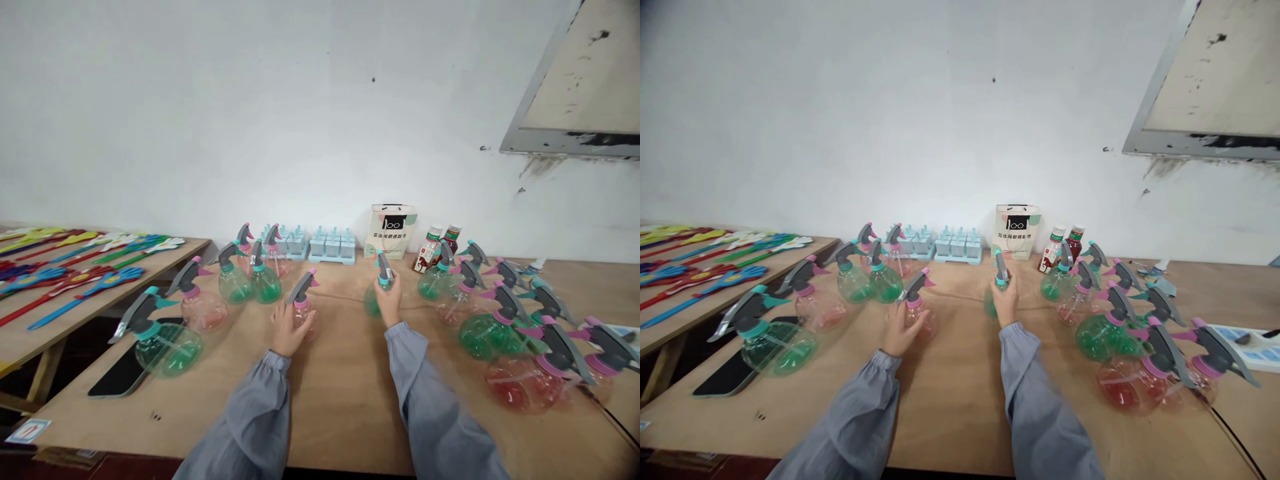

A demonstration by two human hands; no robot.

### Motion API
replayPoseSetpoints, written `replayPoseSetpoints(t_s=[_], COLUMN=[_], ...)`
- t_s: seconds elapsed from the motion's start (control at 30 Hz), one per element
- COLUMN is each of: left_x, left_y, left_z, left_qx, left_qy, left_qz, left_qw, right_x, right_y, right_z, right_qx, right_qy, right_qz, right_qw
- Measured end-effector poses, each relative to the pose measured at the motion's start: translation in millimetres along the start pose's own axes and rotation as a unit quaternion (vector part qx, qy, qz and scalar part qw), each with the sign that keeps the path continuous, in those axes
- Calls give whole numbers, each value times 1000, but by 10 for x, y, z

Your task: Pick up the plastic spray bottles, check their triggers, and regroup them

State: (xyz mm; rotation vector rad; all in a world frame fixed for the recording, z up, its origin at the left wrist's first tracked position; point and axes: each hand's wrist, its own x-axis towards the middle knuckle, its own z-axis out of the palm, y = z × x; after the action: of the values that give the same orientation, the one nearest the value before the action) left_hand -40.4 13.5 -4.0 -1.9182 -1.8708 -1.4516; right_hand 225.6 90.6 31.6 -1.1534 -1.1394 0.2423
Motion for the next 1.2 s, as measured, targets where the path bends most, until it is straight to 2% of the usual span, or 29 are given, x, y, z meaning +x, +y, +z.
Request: replayPoseSetpoints(t_s=[0.17, 0.3, 0.43, 0.6, 0.73, 0.83, 0.93, 1.0, 1.03, 1.07, 1.1, 1.17, 1.2], left_x=[0, -3, -10, -20, -24, -34, -72, -125, -162, -206, -255, -362, -411], left_y=[5, 18, 12, -13, 5, 50, 98, 130, 148, 170, 195, 256, 288], left_z=[-9, -18, -16, -7, -10, -8, 29, 83, 118, 157, 198, 274, 302], left_qx=[-6, -24, -37, -56, -75, -131, -183, -194, -195, -195, -194, -201, -209], left_qy=[-7, -2, -10, -20, -16, -29, -61, -70, -70, -68, -67, -82, -100], left_qz=[3, 4, -1, 7, 9, 12, 18, 13, 9, 5, 1, 12, 30], left_qw=[1000, 1000, 999, 998, 997, 991, 981, 978, 978, 978, 979, 976, 972], right_x=[-108, 38, 221, 350, 367, 298, 156, 33, -35, -108, -185, -344, -420], right_y=[386, 589, 702, 779, 809, 739, 514, 280, 149, 17, -110, -326, -407], right_z=[49, -49, -162, -196, -203, -199, -163, -116, -84, -49, -11, 67, 102], right_qx=[-103, -195, -238, -249, -235, -199, -135, -75, -40, -4, 27, 74, 91], right_qy=[8, 63, 104, 126, 144, 182, 204, 166, 117, 40, -64, -257, -317], right_qz=[-62, -26, 22, 51, 49, 14, -54, -85, -93, -99, -103, -106, -103], right_qw=[993, 978, 966, 959, 960, 963, 968, 980, 988, 994, 992, 958, 938])
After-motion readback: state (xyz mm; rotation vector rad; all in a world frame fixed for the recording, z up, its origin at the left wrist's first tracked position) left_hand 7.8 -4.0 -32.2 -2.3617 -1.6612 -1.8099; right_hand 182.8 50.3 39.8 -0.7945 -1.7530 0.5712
